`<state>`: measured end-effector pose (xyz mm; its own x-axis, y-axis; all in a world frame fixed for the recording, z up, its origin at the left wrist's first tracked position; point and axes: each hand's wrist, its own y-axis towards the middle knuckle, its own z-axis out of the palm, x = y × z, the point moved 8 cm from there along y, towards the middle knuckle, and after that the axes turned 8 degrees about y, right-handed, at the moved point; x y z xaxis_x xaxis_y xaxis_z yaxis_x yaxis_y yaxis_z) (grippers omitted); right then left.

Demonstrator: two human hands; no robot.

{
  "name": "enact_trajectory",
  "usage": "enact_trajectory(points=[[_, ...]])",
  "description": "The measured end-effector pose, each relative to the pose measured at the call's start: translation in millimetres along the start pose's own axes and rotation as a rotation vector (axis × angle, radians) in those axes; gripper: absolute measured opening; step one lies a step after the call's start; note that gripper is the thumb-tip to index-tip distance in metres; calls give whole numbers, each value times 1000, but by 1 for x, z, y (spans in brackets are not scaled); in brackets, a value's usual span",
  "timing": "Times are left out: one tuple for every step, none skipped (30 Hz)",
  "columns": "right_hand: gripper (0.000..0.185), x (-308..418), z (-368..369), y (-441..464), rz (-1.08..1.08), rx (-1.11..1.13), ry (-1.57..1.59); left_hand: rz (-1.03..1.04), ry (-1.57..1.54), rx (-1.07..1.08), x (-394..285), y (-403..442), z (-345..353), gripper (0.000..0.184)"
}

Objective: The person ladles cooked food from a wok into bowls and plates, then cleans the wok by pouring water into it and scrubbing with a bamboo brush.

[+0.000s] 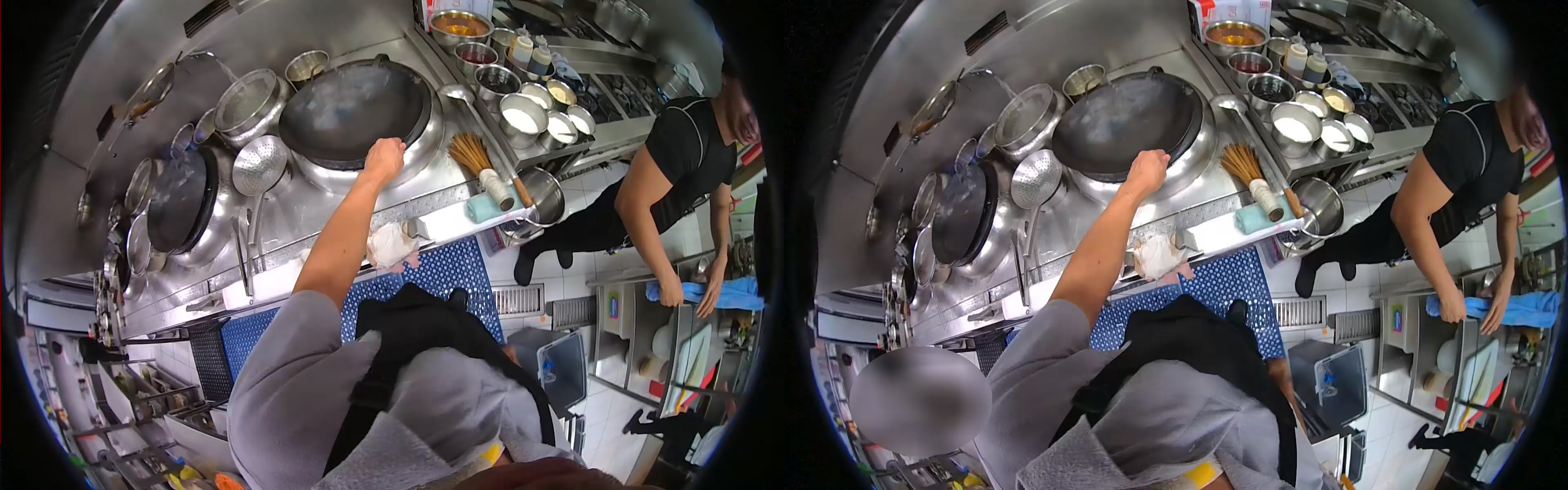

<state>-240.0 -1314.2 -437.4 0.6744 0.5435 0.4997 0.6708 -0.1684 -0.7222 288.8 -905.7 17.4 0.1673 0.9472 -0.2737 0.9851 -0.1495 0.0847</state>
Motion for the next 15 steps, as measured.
enact_trajectory(points=[[22,17,-24,39,-181,-93,-165,-19,38,-16,-6,-3,-4,32],[22,49,-55,69,-394,-273,-298,-35,74,-30,-12,-2,-8,34],[22,113,-110,65,-561,-512,-245,-43,101,-22,-17,-3,-11,34],[22,187,-171,41,-439,-633,21,-58,128,-7,-18,-8,-15,34],[30,266,-215,14,-458,-624,-12,-77,158,6,-17,-13,-19,34],[27,308,-245,22,-727,-703,92,-68,230,35,-14,-16,-15,34],[27,348,-268,24,-772,-663,246,-97,264,47,-11,-20,-11,34],[28,389,-289,13,-787,-686,172,-129,295,58,-10,-26,-6,34],[29,422,-301,9,-807,-707,97,-165,325,68,-8,-32,-4,33],[29,437,-305,23,-846,-745,24,-239,341,90,-9,-40,-3,38],[28,449,-307,41,-888,-783,-49,-245,326,54,-13,-45,-4,38],[28,464,-306,46,-935,-818,-122,-254,314,14,-14,-50,-7,40],[27,475,-304,55,-956,-722,-103,-271,304,-26,-12,-55,-11,41],[28,487,-301,63,-924,-634,-140,-264,305,-51,-6,-56,-9,42],[28,494,-297,70,-889,-549,-183,-256,304,-74,-1,-55,-7,43]])
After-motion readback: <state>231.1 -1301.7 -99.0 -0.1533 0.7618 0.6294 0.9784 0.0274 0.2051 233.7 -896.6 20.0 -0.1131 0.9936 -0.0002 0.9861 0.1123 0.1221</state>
